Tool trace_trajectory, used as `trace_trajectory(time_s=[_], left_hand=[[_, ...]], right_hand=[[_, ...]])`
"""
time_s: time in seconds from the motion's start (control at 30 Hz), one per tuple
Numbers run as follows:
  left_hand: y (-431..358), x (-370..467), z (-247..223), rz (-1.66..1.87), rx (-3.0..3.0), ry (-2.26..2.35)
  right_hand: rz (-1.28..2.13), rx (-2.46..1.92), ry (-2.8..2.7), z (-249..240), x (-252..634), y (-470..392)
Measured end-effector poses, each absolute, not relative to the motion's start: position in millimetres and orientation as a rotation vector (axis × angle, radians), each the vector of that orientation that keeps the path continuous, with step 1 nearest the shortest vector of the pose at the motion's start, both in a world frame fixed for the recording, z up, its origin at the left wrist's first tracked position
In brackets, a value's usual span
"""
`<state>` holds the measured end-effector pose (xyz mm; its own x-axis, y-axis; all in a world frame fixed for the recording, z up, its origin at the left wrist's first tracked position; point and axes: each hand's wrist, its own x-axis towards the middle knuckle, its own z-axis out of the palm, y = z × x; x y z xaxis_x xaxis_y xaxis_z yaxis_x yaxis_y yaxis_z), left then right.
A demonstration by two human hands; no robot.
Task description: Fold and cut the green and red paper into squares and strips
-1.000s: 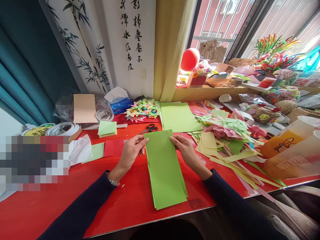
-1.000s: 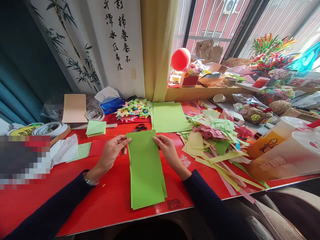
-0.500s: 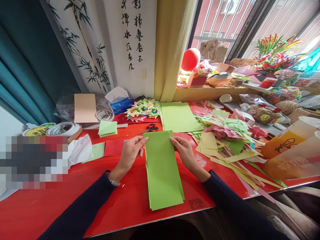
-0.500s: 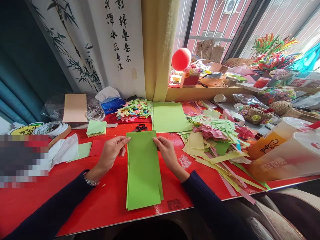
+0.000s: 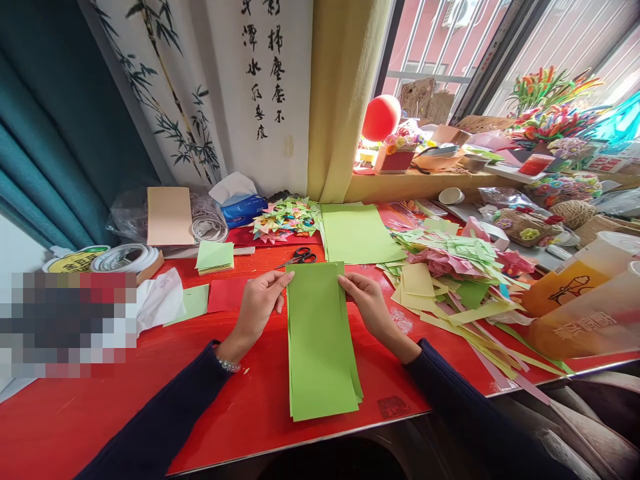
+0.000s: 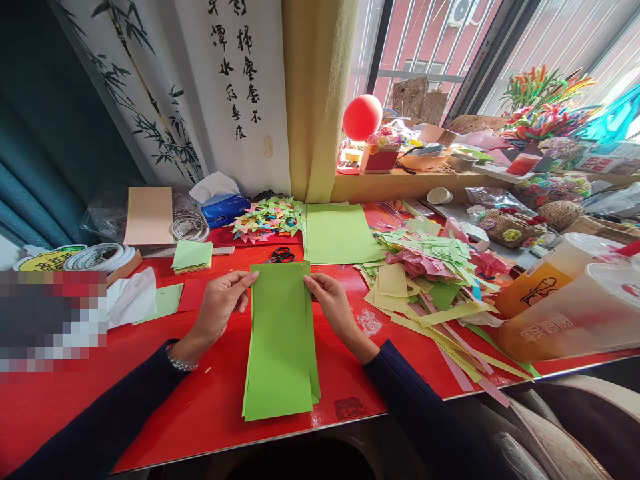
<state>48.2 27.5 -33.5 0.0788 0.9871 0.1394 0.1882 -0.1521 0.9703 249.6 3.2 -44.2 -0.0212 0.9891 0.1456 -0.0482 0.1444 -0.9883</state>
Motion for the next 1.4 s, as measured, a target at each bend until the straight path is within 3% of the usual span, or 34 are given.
trace_trajectory(time_s=[1.4], left_hand=[[28.8,50.5,-36.4,1.193,1.463,1.212]], right_hand=[[1.22,-1.019,-1.192,-45.4,251.2,6.8]])
